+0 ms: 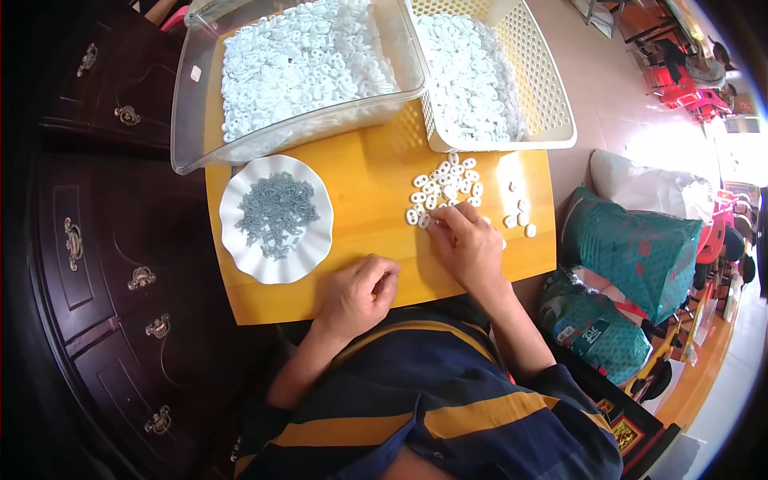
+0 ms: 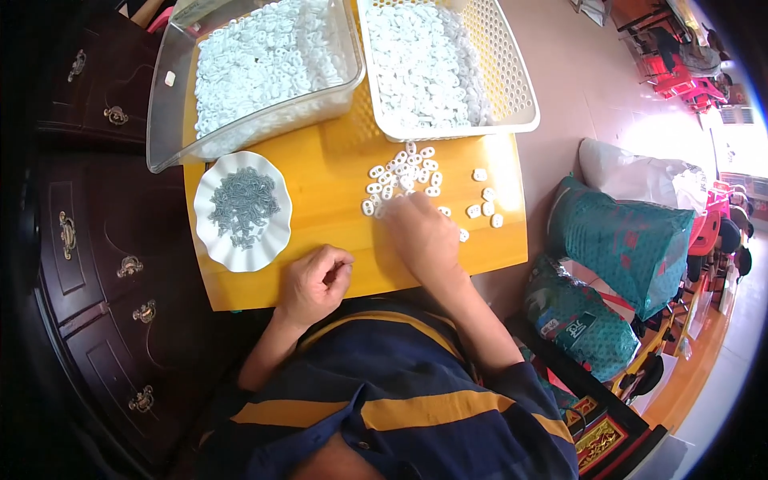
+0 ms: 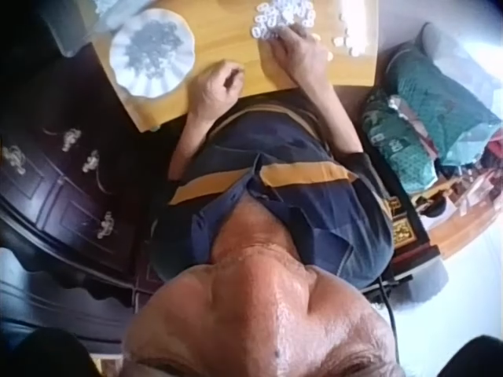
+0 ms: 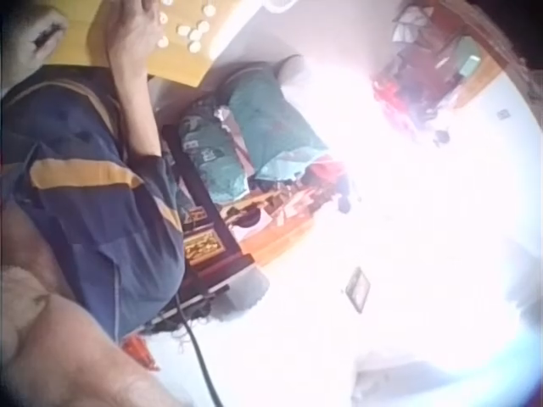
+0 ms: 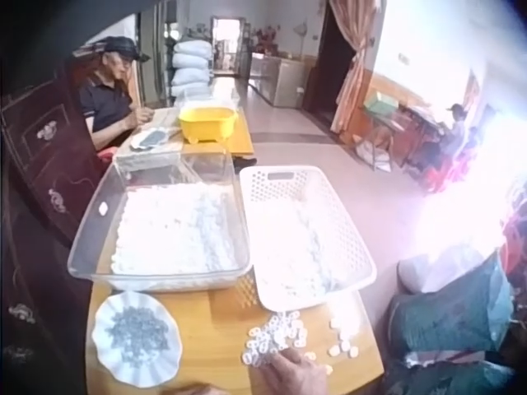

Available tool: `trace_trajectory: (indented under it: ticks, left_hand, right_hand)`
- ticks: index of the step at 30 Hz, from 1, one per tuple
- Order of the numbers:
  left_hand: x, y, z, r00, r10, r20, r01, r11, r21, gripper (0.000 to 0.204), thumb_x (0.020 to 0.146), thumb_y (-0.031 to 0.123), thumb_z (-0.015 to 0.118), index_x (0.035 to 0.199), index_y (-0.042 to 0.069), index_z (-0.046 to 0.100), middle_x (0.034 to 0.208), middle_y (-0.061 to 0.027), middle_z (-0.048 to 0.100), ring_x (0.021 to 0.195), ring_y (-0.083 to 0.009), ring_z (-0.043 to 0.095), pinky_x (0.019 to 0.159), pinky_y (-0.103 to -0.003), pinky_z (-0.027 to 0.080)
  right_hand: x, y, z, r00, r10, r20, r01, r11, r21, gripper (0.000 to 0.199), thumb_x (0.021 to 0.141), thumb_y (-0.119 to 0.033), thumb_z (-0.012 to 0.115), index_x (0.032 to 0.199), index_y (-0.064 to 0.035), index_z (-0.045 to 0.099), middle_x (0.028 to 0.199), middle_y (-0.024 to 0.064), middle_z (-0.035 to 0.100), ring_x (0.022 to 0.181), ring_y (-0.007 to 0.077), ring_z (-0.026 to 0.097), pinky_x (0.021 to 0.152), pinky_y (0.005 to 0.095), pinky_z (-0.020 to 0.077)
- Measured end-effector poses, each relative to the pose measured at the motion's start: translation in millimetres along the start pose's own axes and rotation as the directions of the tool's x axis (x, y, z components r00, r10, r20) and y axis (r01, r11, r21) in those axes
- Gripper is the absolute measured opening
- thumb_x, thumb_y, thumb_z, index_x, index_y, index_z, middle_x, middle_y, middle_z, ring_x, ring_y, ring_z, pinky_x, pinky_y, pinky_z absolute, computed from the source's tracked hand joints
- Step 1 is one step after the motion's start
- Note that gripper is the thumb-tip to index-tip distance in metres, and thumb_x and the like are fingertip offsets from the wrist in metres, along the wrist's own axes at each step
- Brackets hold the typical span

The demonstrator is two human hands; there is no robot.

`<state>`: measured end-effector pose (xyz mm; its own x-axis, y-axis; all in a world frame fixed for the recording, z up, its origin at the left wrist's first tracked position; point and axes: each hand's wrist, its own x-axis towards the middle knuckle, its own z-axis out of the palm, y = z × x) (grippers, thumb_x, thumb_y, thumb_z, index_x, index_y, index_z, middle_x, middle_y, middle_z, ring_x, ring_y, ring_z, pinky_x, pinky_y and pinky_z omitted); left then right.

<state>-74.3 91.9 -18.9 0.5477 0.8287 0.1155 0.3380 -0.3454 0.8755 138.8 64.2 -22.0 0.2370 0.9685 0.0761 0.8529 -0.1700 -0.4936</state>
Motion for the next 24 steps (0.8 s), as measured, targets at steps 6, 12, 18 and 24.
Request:
trace_trajectory:
  ticks: [6,12,18,24]
  left_hand:
    - [-1.3,0.2,2.3,0.998,0.064,-0.003,-0.063,0.997,0.042,0.012,0.085,-0.003,0.069,0.093,0.005,0.064,0.077,-0.0086,0.066,0.061,-0.0187,0.066,0.055,-0.031,0.052]
    - [-3.4,-1.2,4.9,1.0,0.015,0.009,-0.014,1.0,-0.022,0.012,0.085,-0.004,0.07,0.092,0.004,0.064,0.076,-0.0073,0.064,0.059,-0.0157,0.063,0.054,-0.029,0.05]
    - [-1.4,0.2,0.4,0.998,-0.057,0.011,0.058,0.994,-0.092,0.011,0.087,-0.004,0.069,0.092,0.003,0.064,0.076,-0.006,0.064,0.059,-0.0133,0.061,0.054,-0.027,0.047]
    - [0.6,0.0,0.6,0.994,-0.111,-0.006,0.11,0.987,-0.114,0.008,0.089,-0.003,0.068,0.094,0.002,0.064,0.078,-0.0065,0.065,0.061,-0.0129,0.062,0.055,-0.028,0.048]
  right_hand:
    - [4.2,1.7,-0.5,1.0,0.009,0.022,-0.008,0.999,-0.046,0.015,0.087,-0.02,0.076,0.092,-0.01,0.066,0.083,0.0082,0.068,0.069,0.0315,0.068,0.06,0.0426,0.0537]
    - [-2.8,5.6,-4.3,1.0,-0.019,0.015,0.019,0.999,-0.027,0.014,0.089,-0.015,0.074,0.091,-0.0075,0.062,0.079,0.0093,0.066,0.062,0.0274,0.066,0.056,0.0395,0.0509]
    - [-8.0,6.5,-17.5,0.983,-0.12,-0.137,0.148,0.965,0.216,0.016,0.087,-0.001,0.074,0.093,-0.0046,0.06,0.076,0.0053,0.065,0.05,0.0121,0.057,0.047,0.0276,0.0427]
    - [-21.2,-11.2,-22.8,0.999,-0.001,-0.046,0.024,0.869,0.494,0.012,0.092,0.001,0.069,0.098,-0.0023,0.059,0.076,0.0031,0.065,0.052,0.0076,0.054,0.049,0.0234,0.041]
